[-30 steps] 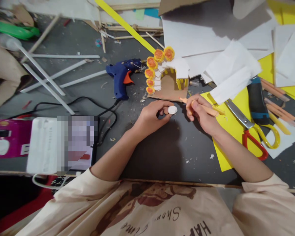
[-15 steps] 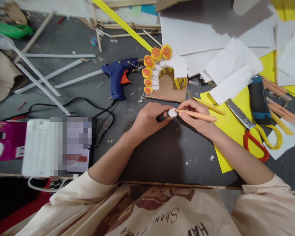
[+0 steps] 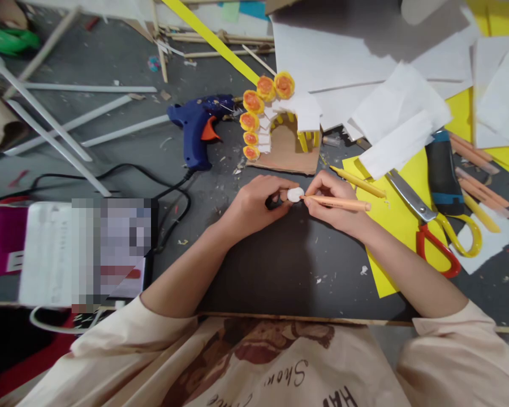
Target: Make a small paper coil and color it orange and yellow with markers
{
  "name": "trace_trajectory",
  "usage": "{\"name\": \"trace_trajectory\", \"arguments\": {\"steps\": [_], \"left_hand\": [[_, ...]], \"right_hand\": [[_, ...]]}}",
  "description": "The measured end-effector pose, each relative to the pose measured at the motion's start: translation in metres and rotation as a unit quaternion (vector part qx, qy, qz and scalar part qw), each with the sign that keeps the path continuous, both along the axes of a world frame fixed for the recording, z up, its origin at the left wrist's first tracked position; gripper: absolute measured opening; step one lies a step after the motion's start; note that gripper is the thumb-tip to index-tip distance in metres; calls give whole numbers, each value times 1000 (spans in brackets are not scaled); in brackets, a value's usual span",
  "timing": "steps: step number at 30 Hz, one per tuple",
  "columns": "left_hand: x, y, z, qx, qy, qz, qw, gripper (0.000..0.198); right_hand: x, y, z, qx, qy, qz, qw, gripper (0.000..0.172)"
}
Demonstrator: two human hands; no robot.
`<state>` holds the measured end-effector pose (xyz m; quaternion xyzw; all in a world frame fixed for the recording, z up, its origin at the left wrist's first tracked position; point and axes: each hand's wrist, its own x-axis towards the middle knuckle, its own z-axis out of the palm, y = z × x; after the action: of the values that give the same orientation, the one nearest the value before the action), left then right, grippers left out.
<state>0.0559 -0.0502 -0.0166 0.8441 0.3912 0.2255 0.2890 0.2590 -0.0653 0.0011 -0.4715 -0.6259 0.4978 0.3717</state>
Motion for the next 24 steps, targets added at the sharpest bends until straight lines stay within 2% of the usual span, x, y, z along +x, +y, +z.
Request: {"name": "trace_trajectory", "arguments": {"steps": [4,10,24], "left_hand": [[0,0,0,-7,-12,-6,1000,25],[-1,1,-4,27,-40,-18,999,24],[-1,2,-5,35,-20,-23,999,26]], "right_hand": [[0,0,-1,-17,2,11,1000,25],[-1,-1,-2,-32,-19,16,999,18],[-2,-2,0,-26,-35,1,999,13]]}}
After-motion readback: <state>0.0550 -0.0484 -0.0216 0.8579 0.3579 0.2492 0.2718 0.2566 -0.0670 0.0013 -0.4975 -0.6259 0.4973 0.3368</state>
